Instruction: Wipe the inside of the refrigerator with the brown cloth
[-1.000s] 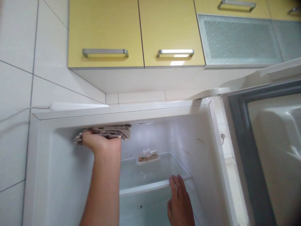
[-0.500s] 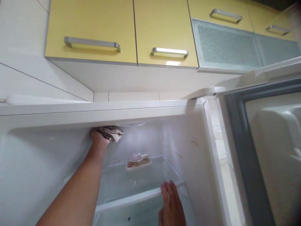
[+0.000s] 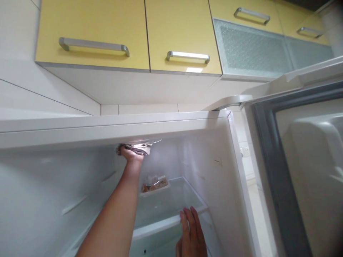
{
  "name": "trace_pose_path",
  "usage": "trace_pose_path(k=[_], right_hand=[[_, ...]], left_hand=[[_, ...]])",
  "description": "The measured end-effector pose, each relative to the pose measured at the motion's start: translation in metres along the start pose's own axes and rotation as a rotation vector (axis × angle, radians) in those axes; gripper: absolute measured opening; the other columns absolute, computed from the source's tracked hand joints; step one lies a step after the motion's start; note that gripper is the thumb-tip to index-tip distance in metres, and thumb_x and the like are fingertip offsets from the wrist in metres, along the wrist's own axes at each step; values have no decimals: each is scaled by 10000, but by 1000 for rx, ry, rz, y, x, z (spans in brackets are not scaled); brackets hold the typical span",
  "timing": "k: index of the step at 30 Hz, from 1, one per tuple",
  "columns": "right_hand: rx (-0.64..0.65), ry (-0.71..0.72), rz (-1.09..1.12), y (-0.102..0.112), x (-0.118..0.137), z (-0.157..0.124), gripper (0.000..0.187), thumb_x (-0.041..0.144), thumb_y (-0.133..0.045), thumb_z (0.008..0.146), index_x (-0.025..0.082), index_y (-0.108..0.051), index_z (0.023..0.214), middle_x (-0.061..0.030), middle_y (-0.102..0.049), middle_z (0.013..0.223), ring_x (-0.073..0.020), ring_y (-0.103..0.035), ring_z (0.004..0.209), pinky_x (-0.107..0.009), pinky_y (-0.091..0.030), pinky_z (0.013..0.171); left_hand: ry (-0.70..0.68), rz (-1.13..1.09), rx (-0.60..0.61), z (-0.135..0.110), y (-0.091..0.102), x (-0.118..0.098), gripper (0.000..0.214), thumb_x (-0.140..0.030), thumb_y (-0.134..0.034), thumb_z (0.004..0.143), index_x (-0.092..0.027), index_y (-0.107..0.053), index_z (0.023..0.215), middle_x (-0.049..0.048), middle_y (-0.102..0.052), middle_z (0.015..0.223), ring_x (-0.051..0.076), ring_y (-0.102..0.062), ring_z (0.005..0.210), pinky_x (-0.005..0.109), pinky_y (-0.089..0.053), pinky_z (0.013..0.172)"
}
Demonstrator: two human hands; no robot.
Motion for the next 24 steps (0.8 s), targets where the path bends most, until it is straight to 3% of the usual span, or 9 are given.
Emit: trace_pose_path(k=[3, 8, 11, 13, 16, 19, 24], right_hand=[[11, -24, -19, 4, 5, 2, 1123, -88, -451, 672, 297, 38, 1608, -96, -487, 1544, -320, -342, 1491, -509, -494, 1090], [46, -33, -20, 12, 7, 5, 1121, -105, -443, 694, 338, 58, 1594, -69, -504, 1535, -310, -408, 1454, -489, -517, 1055], [68, -65, 32, 19, 7, 8, 1020, -44, -470, 787, 349, 10, 1597, -46, -507, 1535, -294, -444, 1435, -463, -530, 1045], [66, -76, 57, 25, 10, 10, 988, -27, -480, 797, 328, -36, 1605, -51, -488, 1549, -288, -437, 1442, -452, -542, 1035], [50, -54, 52, 35, 16, 12, 1076, -83, -462, 683, 301, -83, 1614, -66, -443, 1580, -298, -382, 1476, -485, -535, 1045], [74, -49, 60, 46, 20, 14, 1085, -100, -436, 613, 284, -203, 1601, -57, -416, 1598, -284, -313, 1511, -497, -512, 1080], [149, -63, 155, 62, 20, 19, 969, -108, -410, 618, 214, -388, 1532, -74, -411, 1601, -247, -238, 1541, -466, -445, 1155]], left_hand=[[43, -1, -33, -21, -21, 41, 596, -465, -130, 991, -159, -635, 912, 68, -717, 892, 207, -687, 1057, 448, -550, 935], [198, -16, 108, -73, -64, 111, 489, -472, -280, 978, -163, -646, 885, 53, -733, 943, 179, -671, 1074, 371, -539, 929], [261, -14, 91, -90, -72, 138, 490, -379, -218, 983, -183, -659, 897, 62, -743, 955, 175, -677, 1053, 327, -545, 867], [274, -19, 45, -92, -68, 145, 470, -377, -235, 966, -195, -668, 934, 64, -751, 970, 190, -685, 1023, 340, -551, 852], [287, -34, 8, -92, -59, 135, 452, -404, -283, 930, -210, -689, 979, 75, -761, 998, 234, -690, 1024, 407, -556, 890], [310, -37, -6, -102, -50, 108, 456, -406, -321, 910, -188, -709, 1005, 106, -767, 1000, 284, -693, 1043, 480, -548, 925], [375, -61, -55, -162, -13, 39, 413, -433, -434, 867, -268, -718, 1117, 73, -793, 1026, 316, -708, 1074, 559, -540, 963]])
Point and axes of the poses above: each hand's wrist, its own z-axis towards the middle knuckle, its own y-axis out of the back of the hand, x = y × z, the point moved 1 cm from there along z, towards the middle knuckle
